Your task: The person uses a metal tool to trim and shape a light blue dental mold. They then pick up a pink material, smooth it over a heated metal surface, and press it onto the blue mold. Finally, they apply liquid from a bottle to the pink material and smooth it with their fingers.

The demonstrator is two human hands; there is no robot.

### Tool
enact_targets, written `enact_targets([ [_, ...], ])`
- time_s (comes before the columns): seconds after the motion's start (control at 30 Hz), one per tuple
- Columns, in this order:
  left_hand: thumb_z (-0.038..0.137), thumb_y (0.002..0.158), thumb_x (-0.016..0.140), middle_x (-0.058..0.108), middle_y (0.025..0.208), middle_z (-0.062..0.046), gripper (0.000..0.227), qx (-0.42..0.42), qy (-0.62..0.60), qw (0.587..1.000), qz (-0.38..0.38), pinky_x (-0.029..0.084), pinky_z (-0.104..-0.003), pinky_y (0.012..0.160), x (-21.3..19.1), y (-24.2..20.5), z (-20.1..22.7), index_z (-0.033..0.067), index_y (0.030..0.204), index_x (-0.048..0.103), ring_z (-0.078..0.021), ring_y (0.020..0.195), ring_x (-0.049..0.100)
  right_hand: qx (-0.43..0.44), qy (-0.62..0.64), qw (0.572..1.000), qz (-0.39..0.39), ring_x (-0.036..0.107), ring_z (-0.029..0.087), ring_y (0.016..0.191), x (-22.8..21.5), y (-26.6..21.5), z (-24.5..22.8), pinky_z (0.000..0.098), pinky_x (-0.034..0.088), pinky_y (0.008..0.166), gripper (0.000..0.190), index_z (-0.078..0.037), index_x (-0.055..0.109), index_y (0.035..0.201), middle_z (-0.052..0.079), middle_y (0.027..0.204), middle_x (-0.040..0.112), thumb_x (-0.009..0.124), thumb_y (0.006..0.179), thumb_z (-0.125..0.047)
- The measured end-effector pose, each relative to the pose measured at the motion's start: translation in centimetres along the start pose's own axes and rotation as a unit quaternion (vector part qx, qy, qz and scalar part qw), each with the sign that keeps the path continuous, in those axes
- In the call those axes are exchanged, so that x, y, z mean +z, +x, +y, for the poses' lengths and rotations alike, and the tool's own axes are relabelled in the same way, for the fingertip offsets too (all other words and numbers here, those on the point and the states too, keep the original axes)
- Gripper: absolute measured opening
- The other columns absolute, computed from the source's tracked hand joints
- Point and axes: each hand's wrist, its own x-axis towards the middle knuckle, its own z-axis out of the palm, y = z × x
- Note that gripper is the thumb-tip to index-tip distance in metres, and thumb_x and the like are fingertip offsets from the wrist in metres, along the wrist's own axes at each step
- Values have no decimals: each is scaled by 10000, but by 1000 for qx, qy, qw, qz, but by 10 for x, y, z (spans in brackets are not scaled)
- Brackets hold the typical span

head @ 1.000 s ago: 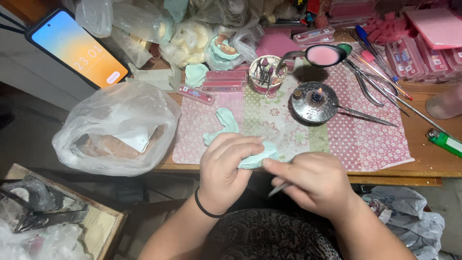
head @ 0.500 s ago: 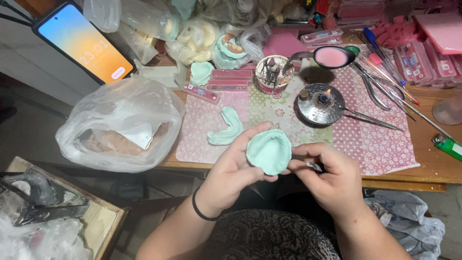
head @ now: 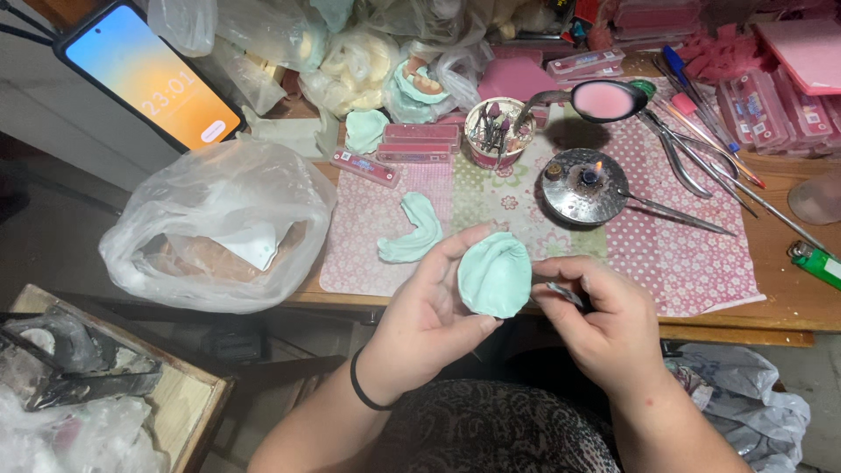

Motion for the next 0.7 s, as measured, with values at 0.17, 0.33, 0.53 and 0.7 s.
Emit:
enact_targets([
  [0.17, 78, 901, 737, 515, 1523, -146, 761, -22, 56, 998, 5, 496, -326, 1026, -2, -3, 6, 71, 1545, 332, -198, 1285, 576, 5, -2, 1000, 2, 724, 152, 911, -5, -10, 19, 280, 556, 834, 285, -69, 567, 1197, 66, 1040, 726, 663, 960, -192],
  [0.33, 147, 920, 733, 528, 1473, -125, 672, 13, 139, 990, -25, 464, -350, 1083, -8, -1, 9, 114, 1480, 362, -200, 1280, 574, -172, -54, 983, -24, 713, 275, 970, -15, 8, -3, 364, 551, 917, 182, -7, 675, 1126, 139, 1086, 738, 549, 1027, -93],
  [0.53, 59, 945, 692, 528, 1507, -132, 672, 28, 117, 992, -48, 513, -362, 1093, -8, 0, 11, 28, 1538, 377, -215, 1295, 602, -200, -118, 965, -118, 622, 269, 758, -21, 10, -6, 365, 484, 728, 262, -63, 675, 1215, 93, 862, 628, 494, 1037, -131],
  [0.7, 76, 920, 695, 651, 1289, -54, 751, -24, 126, 991, -47, 481, -264, 904, -7, 2, 17, 20, 1605, 393, -131, 1118, 618, -179, -196, 957, -118, 681, 275, 765, -19, 12, -12, 398, 517, 702, 163, -132, 651, 1051, 35, 919, 717, 522, 1034, -231],
])
